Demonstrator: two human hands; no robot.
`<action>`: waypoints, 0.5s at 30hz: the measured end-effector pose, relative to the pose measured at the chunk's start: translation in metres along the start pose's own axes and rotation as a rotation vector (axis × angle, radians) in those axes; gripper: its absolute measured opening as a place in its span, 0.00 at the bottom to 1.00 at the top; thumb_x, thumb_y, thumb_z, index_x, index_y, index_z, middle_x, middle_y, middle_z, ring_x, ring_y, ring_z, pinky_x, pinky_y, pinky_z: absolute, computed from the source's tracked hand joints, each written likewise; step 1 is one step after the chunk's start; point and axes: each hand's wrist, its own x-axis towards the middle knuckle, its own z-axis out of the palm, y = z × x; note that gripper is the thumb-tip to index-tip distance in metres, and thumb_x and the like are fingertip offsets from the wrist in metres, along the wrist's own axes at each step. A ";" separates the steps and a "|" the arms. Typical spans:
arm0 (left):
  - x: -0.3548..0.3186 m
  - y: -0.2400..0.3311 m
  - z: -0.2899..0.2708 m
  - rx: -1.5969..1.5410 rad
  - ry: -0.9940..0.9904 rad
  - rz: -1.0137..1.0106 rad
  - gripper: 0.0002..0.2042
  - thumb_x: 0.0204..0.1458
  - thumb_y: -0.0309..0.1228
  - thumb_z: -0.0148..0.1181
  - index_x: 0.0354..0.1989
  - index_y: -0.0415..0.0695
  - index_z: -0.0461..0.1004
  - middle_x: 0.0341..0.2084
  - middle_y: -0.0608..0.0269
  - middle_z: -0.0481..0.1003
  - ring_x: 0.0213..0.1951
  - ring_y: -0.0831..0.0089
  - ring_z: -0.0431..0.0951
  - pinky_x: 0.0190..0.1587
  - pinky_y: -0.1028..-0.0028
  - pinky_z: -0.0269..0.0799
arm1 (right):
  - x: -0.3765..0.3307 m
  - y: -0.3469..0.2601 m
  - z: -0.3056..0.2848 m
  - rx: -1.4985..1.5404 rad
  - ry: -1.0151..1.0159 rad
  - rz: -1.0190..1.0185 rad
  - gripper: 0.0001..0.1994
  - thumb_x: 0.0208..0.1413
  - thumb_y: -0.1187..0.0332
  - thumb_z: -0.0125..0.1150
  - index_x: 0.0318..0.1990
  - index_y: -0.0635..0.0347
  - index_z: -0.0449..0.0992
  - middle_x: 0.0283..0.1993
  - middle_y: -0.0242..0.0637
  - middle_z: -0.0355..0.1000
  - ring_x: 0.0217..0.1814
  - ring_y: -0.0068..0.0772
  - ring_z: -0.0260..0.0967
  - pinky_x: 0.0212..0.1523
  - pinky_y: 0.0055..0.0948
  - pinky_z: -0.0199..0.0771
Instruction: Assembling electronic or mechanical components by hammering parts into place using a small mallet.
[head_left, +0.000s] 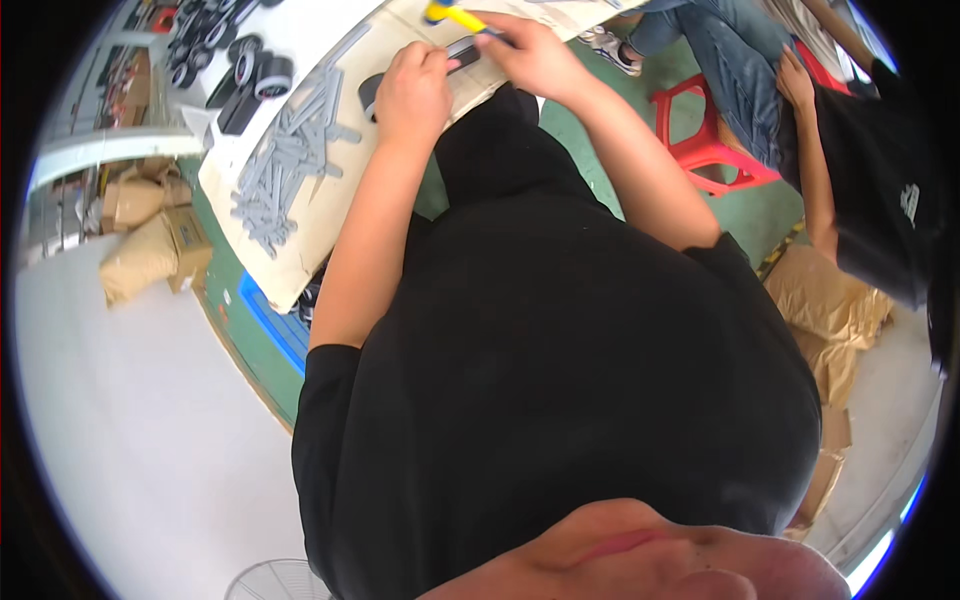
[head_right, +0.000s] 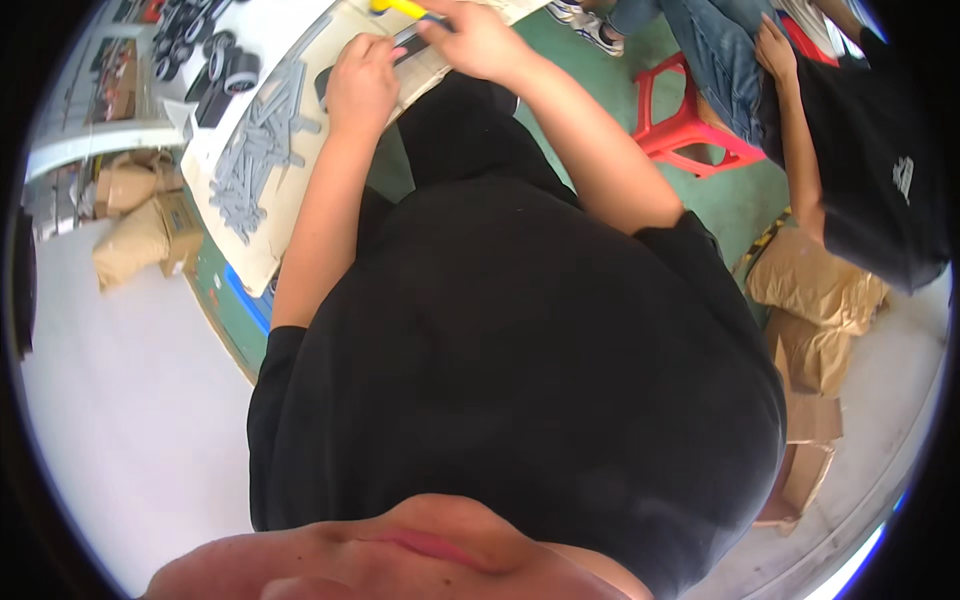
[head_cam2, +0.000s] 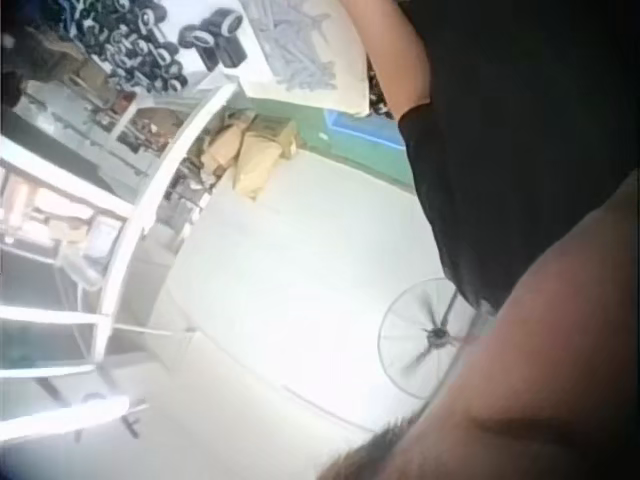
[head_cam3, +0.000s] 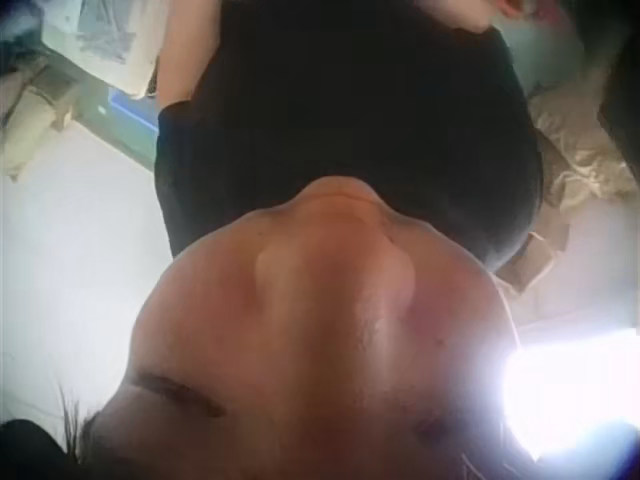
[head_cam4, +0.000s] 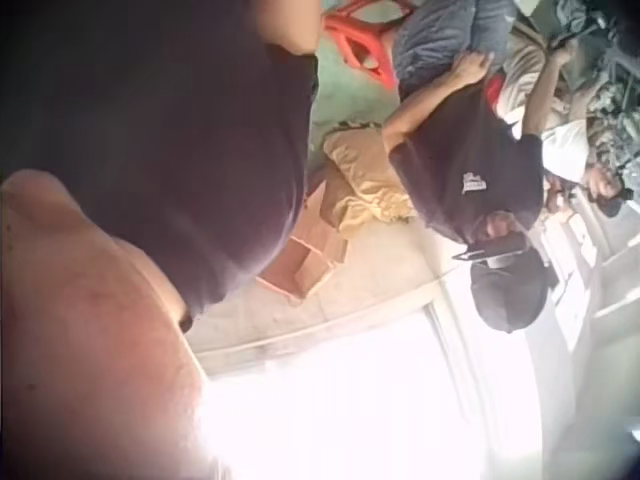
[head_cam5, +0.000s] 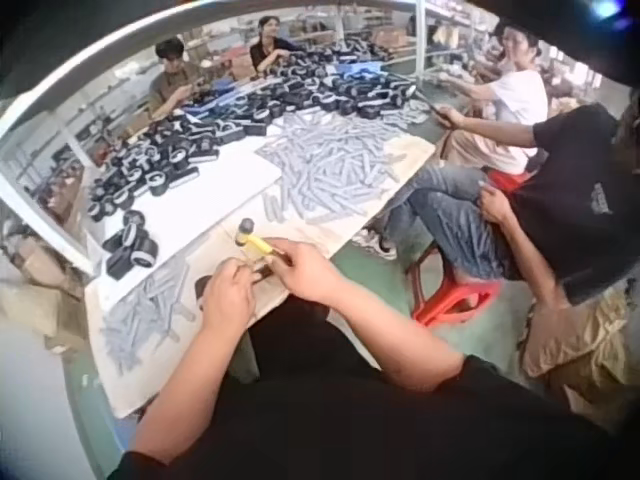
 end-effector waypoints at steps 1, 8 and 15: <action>-0.003 -0.002 -0.001 0.005 0.028 -0.001 0.02 0.50 0.24 0.66 0.32 0.41 0.81 0.31 0.61 0.76 0.39 0.60 0.81 0.39 0.61 0.79 | -0.007 -0.008 -0.010 0.010 -0.024 0.065 0.21 0.69 0.64 0.59 0.67 0.54 0.75 0.36 0.41 0.78 0.34 0.29 0.74 0.41 0.30 0.76; -0.012 0.002 -0.010 0.009 0.011 -0.019 0.02 0.49 0.23 0.66 0.30 0.42 0.80 0.31 0.63 0.75 0.38 0.62 0.80 0.38 0.63 0.79 | -0.047 -0.060 -0.031 -0.148 0.176 -0.216 0.15 0.65 0.76 0.57 0.57 0.62 0.79 0.42 0.42 0.79 0.40 0.36 0.77 0.41 0.31 0.76; -0.013 0.003 -0.011 -0.020 0.002 -0.058 0.02 0.50 0.23 0.64 0.30 0.45 0.80 0.32 0.64 0.76 0.40 0.62 0.80 0.38 0.62 0.79 | -0.052 -0.046 -0.018 -0.303 0.104 -0.132 0.25 0.67 0.76 0.57 0.70 0.46 0.72 0.36 0.50 0.78 0.31 0.34 0.73 0.40 0.26 0.75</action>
